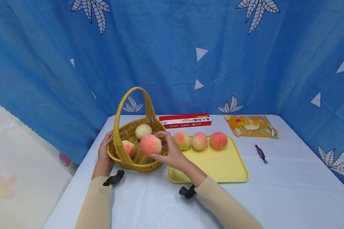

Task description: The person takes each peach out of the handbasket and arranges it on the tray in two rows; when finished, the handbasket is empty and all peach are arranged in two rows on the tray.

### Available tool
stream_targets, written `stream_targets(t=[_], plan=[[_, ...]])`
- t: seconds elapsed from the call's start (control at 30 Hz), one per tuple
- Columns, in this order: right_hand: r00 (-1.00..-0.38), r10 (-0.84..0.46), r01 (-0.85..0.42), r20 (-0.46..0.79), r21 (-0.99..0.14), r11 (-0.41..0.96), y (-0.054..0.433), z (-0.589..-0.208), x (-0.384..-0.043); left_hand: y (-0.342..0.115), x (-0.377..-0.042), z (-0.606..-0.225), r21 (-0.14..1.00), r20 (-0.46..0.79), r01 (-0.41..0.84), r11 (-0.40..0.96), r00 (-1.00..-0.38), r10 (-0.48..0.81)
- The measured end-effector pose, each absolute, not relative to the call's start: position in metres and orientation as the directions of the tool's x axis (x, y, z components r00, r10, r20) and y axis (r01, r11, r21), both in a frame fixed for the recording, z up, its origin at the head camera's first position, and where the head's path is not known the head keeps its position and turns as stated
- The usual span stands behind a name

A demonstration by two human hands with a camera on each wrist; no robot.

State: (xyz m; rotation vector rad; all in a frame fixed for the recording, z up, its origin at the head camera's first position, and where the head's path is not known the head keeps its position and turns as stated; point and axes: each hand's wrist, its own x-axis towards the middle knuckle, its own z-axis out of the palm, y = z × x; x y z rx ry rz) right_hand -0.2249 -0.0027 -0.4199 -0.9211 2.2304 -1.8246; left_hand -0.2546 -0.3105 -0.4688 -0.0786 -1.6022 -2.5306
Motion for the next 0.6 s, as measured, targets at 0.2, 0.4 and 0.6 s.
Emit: stream_targets(t=[0.2,0.4,0.6], plan=[[-0.794,-0.525,-0.415,0.306,-0.904,0.101,0.011,-0.419,-0.222,-0.309,-0.255,-0.468,0.902,0.113,0.147,-0.406,-0.988,-0.106],[-0.802,-0.516,-0.404,0.301,-0.909,0.098,0.027,-0.417,-0.219,-0.308,-0.256,-0.468,0.911,0.09,0.13,-0.392,-0.989,-0.121],[-0.806,-0.515,-0.399,0.29,-0.91,0.112,0.043,-0.416,-0.216,-0.308,-0.255,-0.466,0.918,0.063,0.108,-0.381,-0.99,-0.128]])
